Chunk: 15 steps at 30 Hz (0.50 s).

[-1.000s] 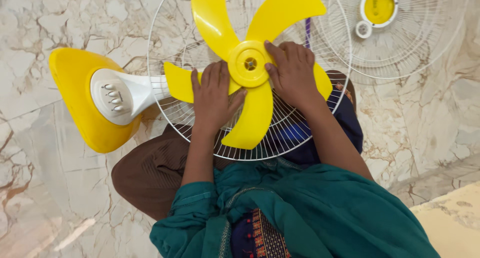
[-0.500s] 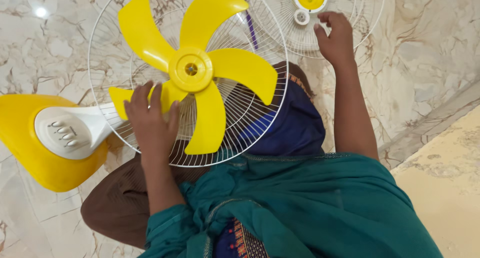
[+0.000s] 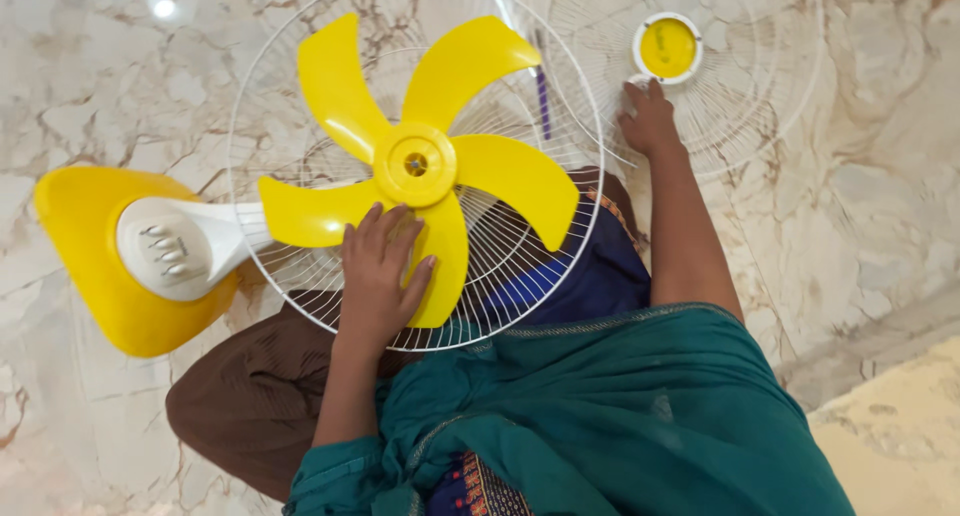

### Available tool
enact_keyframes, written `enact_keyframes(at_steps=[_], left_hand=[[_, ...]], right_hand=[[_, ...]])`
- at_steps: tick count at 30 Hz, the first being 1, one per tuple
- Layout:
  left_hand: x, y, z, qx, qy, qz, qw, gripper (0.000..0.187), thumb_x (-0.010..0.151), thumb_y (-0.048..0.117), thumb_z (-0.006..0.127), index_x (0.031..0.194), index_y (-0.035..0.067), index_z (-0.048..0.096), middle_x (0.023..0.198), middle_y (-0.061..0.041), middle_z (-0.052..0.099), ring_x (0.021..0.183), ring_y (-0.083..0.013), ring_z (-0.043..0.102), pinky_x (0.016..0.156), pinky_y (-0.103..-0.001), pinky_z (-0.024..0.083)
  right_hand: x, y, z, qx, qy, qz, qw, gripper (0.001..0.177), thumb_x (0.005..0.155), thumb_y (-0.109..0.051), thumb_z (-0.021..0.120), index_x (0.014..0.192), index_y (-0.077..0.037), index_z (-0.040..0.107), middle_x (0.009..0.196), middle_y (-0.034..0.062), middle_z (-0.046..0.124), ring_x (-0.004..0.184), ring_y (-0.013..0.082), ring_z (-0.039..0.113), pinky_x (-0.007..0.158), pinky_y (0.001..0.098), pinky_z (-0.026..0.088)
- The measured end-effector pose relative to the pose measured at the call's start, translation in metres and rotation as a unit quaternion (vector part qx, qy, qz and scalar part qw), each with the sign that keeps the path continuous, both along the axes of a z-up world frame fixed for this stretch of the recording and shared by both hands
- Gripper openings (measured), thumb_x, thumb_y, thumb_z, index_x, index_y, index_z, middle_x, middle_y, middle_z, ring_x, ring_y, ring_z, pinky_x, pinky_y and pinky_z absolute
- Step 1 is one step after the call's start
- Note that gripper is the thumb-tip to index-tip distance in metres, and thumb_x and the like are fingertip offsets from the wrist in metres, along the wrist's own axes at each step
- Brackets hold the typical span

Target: The person sits on the floor and assembles a yellow pedestal fan. They attach the yellow fan blades to the motor hub, secure them with a nut, and then attach the front wire cage to complete the assembly.

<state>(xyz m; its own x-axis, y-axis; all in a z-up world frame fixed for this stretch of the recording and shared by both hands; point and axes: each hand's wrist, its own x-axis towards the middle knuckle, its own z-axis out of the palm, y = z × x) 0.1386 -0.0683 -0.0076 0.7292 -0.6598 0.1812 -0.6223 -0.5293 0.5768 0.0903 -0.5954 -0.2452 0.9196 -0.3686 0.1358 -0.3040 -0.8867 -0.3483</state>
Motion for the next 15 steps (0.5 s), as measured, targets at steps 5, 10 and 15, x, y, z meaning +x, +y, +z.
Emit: enact_keyframes(at_steps=[5, 10, 15], left_hand=[[0.002, 0.004, -0.004, -0.005, 0.003, 0.015, 1.000, 0.047, 0.092, 0.023, 0.073, 0.135, 0.010, 0.062, 0.149, -0.014, 0.052, 0.144, -0.0433, 0.041, 0.118, -0.067, 0.027], [0.001, 0.010, -0.007, -0.001, -0.012, 0.022, 1.000, 0.047, 0.092, 0.023, 0.073, 0.136, 0.010, 0.062, 0.148, -0.014, 0.052, 0.145, -0.0426, 0.040, 0.117, -0.070, 0.025], [0.008, 0.028, -0.006, 0.012, -0.041, 0.055, 0.998, 0.045, 0.093, 0.022, 0.074, 0.136, 0.010, 0.063, 0.147, -0.014, 0.053, 0.146, -0.0424, 0.039, 0.117, -0.074, 0.020]], right_hand=[[-0.008, -0.001, 0.008, -0.001, 0.092, -0.069, 0.993, 0.056, 0.085, -0.013, 0.072, 0.140, -0.022, 0.064, 0.135, 0.0235, 0.058, 0.119, 0.0495, 0.055, 0.101, 0.0544, 0.048], [-0.009, 0.008, 0.042, -0.032, 0.130, -0.144, 0.980, 0.043, 0.085, -0.018, 0.078, 0.127, -0.024, 0.066, 0.116, 0.0194, 0.063, 0.108, 0.0459, 0.056, 0.090, 0.0539, 0.049], [0.000, 0.016, 0.085, -0.129, -0.067, -0.094, 0.985, 0.053, 0.084, -0.012, 0.079, 0.133, -0.016, 0.060, 0.110, 0.0160, 0.061, 0.103, 0.0404, 0.057, 0.089, 0.0514, 0.049]])
